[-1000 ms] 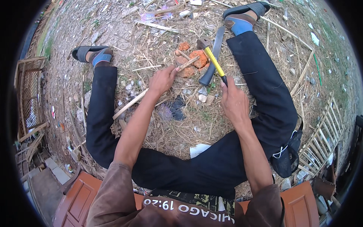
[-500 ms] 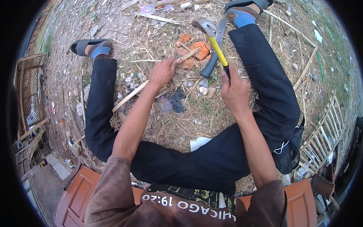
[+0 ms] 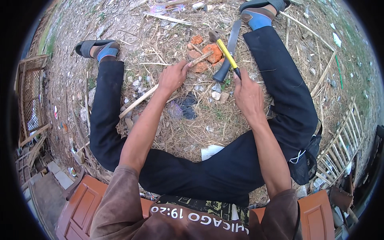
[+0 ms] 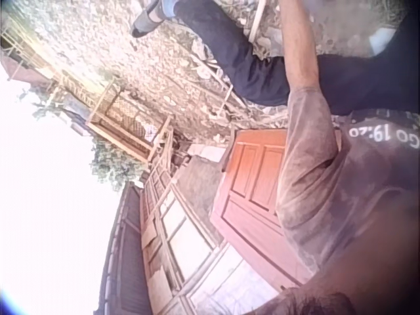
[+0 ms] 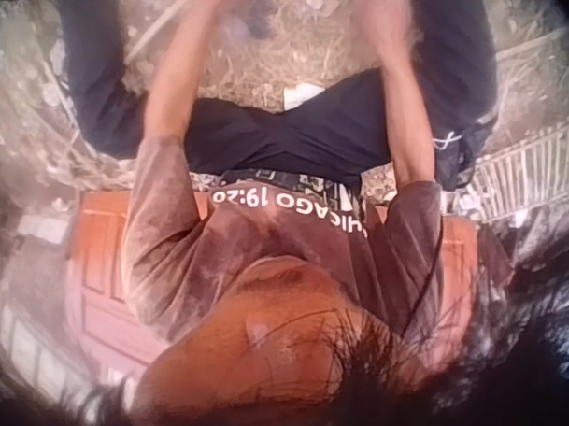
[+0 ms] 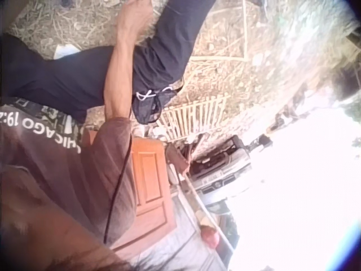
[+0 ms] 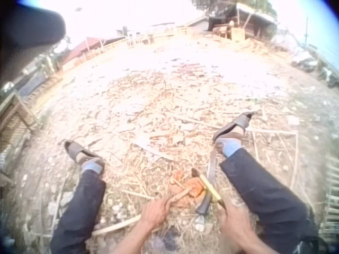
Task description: The person whittles and shapes bamboo sticks with a large knife and then assembles them into a triangular frame.
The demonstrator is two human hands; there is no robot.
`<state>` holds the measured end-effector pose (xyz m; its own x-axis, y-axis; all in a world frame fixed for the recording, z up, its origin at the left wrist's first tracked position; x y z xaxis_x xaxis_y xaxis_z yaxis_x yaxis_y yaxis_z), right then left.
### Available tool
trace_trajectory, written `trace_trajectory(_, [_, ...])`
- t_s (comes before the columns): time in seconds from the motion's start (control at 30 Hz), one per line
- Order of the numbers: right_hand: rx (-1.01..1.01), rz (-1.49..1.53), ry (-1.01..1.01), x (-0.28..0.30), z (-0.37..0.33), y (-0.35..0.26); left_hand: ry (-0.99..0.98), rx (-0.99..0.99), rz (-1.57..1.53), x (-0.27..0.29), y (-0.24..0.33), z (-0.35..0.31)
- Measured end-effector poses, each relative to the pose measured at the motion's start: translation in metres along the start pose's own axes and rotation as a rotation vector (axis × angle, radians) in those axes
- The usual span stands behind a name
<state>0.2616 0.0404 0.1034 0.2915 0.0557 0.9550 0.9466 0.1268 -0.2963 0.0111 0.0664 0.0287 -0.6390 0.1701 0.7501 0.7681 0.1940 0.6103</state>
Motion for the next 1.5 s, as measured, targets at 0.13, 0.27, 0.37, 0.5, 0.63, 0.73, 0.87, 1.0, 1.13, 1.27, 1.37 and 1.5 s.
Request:
trace_trajectory(0.13, [0.019, 0.236, 0.206, 0.027, -0.009, -0.008, -0.025, -0.001, 0.019, -0.008, -0.003, -0.006])
trace_trajectory(0.27, [-0.002, 0.063, 0.08, -0.008, -0.026, 0.016, -0.084, 0.06, -0.003, -0.006, 0.002, -0.001])
trace_trajectory(0.37, [-0.046, 0.011, -0.015, -0.001, -0.019, 0.011, -0.105, 0.103, -0.032, -0.004, -0.006, 0.0])
trace_trajectory(0.5, [-0.016, 0.291, 0.206, 0.038, -0.02, -0.008, -0.152, 0.12, -0.052, -0.007, -0.009, 0.008])
trace_trajectory(0.63, [0.0, -0.052, -0.028, -0.015, -0.017, 0.008, -0.151, 0.092, -0.087, -0.01, -0.015, 0.012])
trace_trajectory(0.73, [-0.001, 0.059, 0.009, 0.003, -0.011, 0.004, -0.169, 0.117, -0.096, -0.006, -0.011, 0.018])
trace_trajectory(0.87, [0.028, 0.251, 0.22, 0.016, -0.019, -0.007, -0.211, 0.138, -0.169, -0.008, -0.019, 0.018])
trace_trajectory(1.0, [-0.053, -0.02, -0.048, -0.012, -0.02, 0.017, -0.215, 0.112, -0.188, -0.017, -0.028, 0.025])
trace_trajectory(1.13, [-0.019, 0.329, 0.215, 0.032, -0.011, -0.003, -0.194, 0.117, -0.197, -0.011, -0.023, 0.025])
trace_trajectory(1.27, [-0.034, 0.06, 0.037, -0.005, -0.021, 0.008, -0.21, 0.134, -0.208, -0.017, -0.033, 0.022])
trace_trajectory(1.37, [0.018, 0.028, 0.033, -0.004, -0.016, 0.012, -0.068, 0.05, -0.162, -0.016, -0.025, 0.023])
trace_trajectory(1.5, [-0.038, 0.269, 0.14, 0.021, -0.02, -0.01, -0.2, 0.157, -0.201, -0.013, -0.024, 0.018])
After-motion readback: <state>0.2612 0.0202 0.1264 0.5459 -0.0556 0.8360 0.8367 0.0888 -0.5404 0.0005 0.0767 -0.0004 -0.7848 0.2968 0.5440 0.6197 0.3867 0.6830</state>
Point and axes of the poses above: each hand's wrist, its own z-axis towards the middle knuckle, its own x-axis out of the back of the hand, y = z × x, the point moved 6 cm from there along z, towards the middle knuckle, and after that the axes turned 13 degrees about -z, right-handed, at the moved point
